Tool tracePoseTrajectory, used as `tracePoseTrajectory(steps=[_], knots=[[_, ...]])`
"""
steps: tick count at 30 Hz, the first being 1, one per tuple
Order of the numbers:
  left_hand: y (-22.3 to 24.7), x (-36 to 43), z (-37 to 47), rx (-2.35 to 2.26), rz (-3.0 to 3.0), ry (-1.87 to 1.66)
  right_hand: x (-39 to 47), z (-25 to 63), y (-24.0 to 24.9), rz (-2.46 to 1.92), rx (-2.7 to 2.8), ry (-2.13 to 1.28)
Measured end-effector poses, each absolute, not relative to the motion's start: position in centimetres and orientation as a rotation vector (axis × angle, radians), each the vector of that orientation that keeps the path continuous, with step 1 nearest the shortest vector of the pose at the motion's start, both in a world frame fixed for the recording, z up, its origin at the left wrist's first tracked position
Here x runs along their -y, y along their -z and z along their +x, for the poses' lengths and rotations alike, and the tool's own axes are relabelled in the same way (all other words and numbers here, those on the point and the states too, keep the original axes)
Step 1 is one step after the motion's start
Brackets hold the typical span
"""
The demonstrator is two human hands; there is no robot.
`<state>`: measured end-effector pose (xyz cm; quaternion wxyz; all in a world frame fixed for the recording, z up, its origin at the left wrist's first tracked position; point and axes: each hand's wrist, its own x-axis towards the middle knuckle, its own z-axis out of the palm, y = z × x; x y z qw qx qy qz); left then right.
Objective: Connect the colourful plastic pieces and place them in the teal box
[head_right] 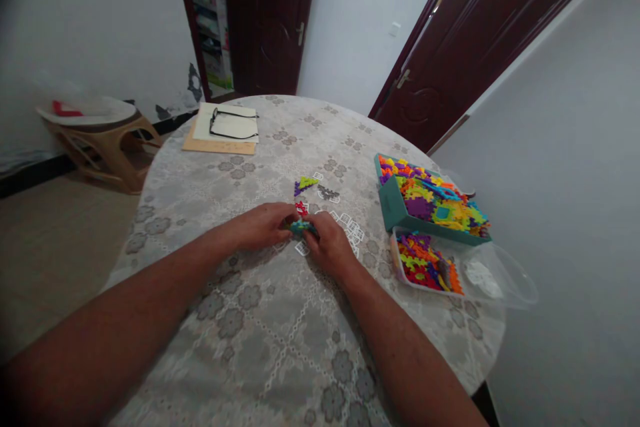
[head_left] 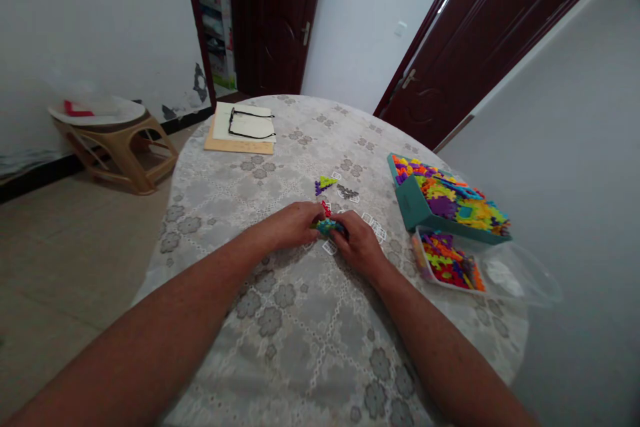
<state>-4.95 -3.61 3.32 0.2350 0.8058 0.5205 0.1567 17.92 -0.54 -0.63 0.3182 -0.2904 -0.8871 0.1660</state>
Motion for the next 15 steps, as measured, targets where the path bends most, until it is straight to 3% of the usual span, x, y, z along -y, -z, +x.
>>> tracePoseTrajectory(steps=[8,15], knots=[[-3.5,3.6,-6.0,-1.579,2.261,-0.398,-0.2,18.0,-0.4,-0.844,2.249,-0.398],[-3.0,3.3,-6.5,-1.652,2.243,-0.384,-3.2,16.1,-0.6,-0.982,2.527,-0.253]])
